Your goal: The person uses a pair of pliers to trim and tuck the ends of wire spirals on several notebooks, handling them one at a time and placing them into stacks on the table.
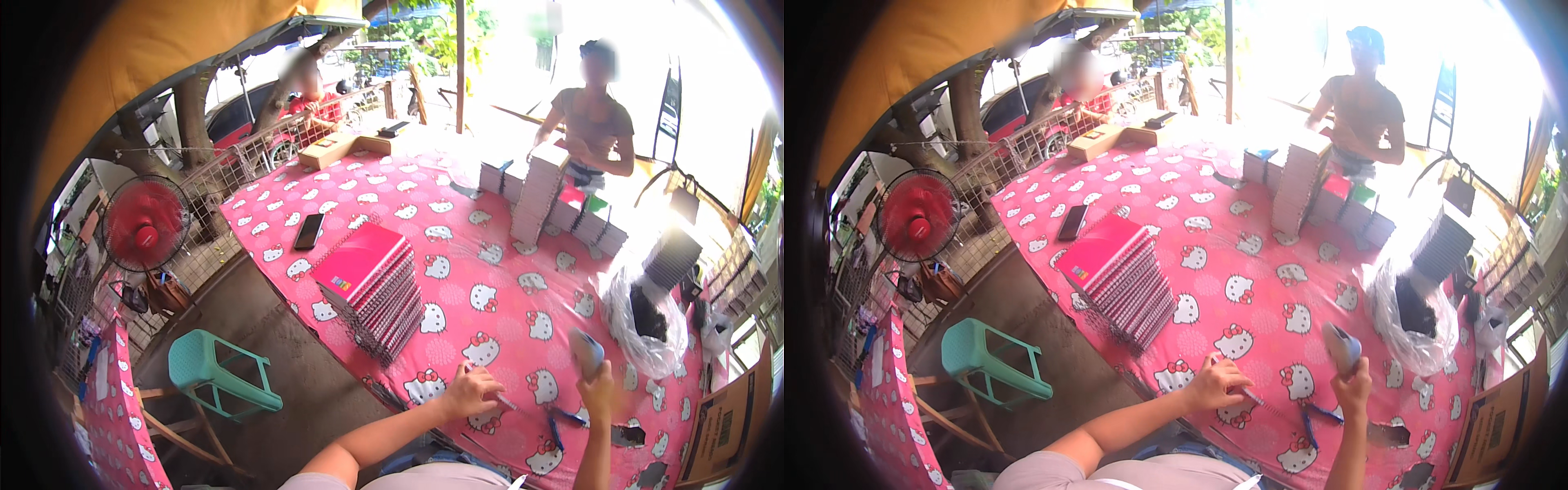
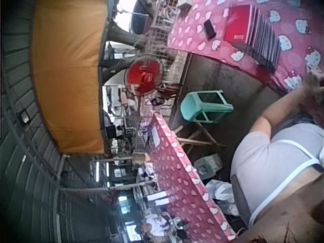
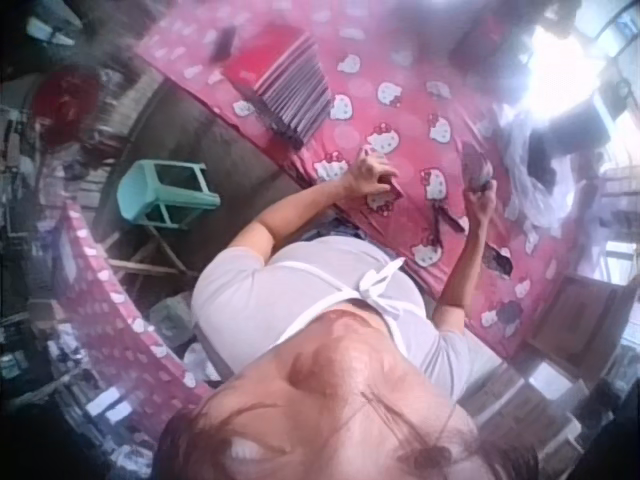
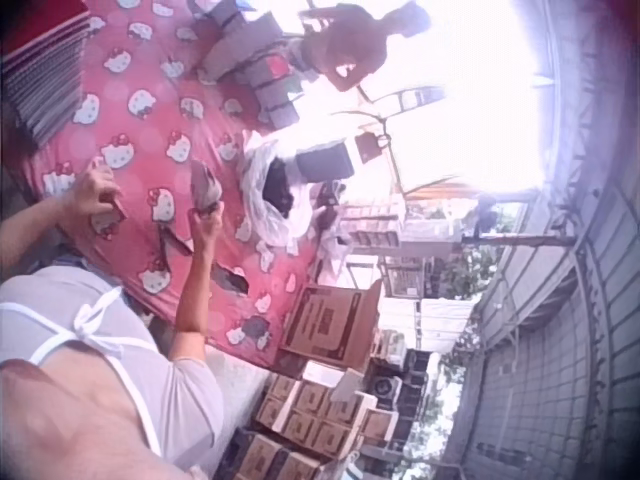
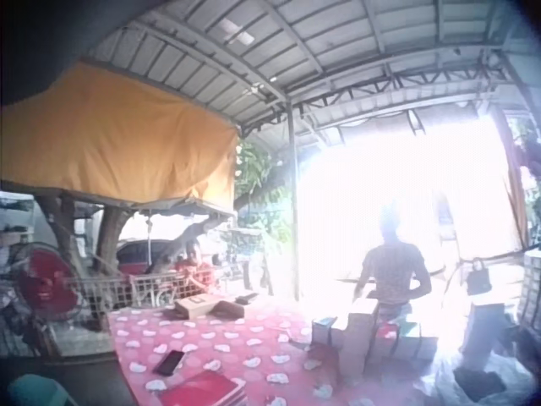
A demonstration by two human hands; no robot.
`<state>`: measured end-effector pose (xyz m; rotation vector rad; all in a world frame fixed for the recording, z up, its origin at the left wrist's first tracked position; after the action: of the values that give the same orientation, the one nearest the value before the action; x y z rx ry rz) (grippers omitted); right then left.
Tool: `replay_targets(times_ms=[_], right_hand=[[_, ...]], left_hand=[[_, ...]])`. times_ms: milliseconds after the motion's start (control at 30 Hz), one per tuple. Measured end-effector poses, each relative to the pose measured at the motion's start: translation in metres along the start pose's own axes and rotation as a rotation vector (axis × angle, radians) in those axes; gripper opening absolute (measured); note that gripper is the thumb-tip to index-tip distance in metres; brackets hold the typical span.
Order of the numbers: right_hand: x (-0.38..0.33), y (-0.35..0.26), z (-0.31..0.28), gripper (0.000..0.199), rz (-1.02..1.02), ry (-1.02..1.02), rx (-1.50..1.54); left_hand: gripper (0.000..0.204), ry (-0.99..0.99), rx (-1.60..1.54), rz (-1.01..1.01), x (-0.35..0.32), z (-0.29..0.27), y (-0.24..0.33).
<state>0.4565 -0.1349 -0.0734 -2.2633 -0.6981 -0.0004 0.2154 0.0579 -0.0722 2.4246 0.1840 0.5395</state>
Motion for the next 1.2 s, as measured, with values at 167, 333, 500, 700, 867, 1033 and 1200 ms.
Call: replay_targets(times_ms=[167, 333, 500, 700, 867, 1033, 1200], right_hand=[[-0.06, -0.082, 0.059, 0.036, -0.025, -0.614, 0.673], [-0.055, -0.073, 0.065, 0.045, -0.293, -0.575, 0.609], [-0.045, -0.098, 0.074, 0.051, -0.205, -0.624, 0.625], [-0.047, -0.086, 0.07, 0.041, 0.002, -0.679, 0.68], [-0.04, -0.104, 0.079, 0.045, -0.246, -0.591, 0.523], [-0.038, -0.112, 0.084, 0.042, -0.221, -0.586, 0.394], [-0.047, -0.103, 0.092, 0.041, -0.135, -0.626, 0.681]], left_hand=[[0.025, -0.092, -0.089, -0.019, 0.011, 0.005, -0.001], [0.029, -0.033, -0.087, -0.005, 0.014, 0.005, -0.001], [0.036, -0.038, -0.14, -0.049, 0.019, -0.008, -0.004], [0.027, 0.06, -0.19, 0.023, 0.018, -0.025, -0.015], [0.023, -0.018, -0.257, 0.004, 0.014, -0.02, -0.021], [0.022, -0.022, -0.251, 0.031, 0.013, -0.023, -0.015], [0.031, -0.013, -0.297, -0.063, 0.018, -0.022, -0.02]])
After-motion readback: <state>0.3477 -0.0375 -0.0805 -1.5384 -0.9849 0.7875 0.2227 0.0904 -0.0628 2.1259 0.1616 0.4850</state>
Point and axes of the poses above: each hand's wrist, its own x-axis towards the middle knuckle, its own z-axis out of the palm, y = z × x, the point moved 9 cm from there along x, towards the middle knuckle, and after that the axes turned 2 degrees about -z, right-handed, at the moved point
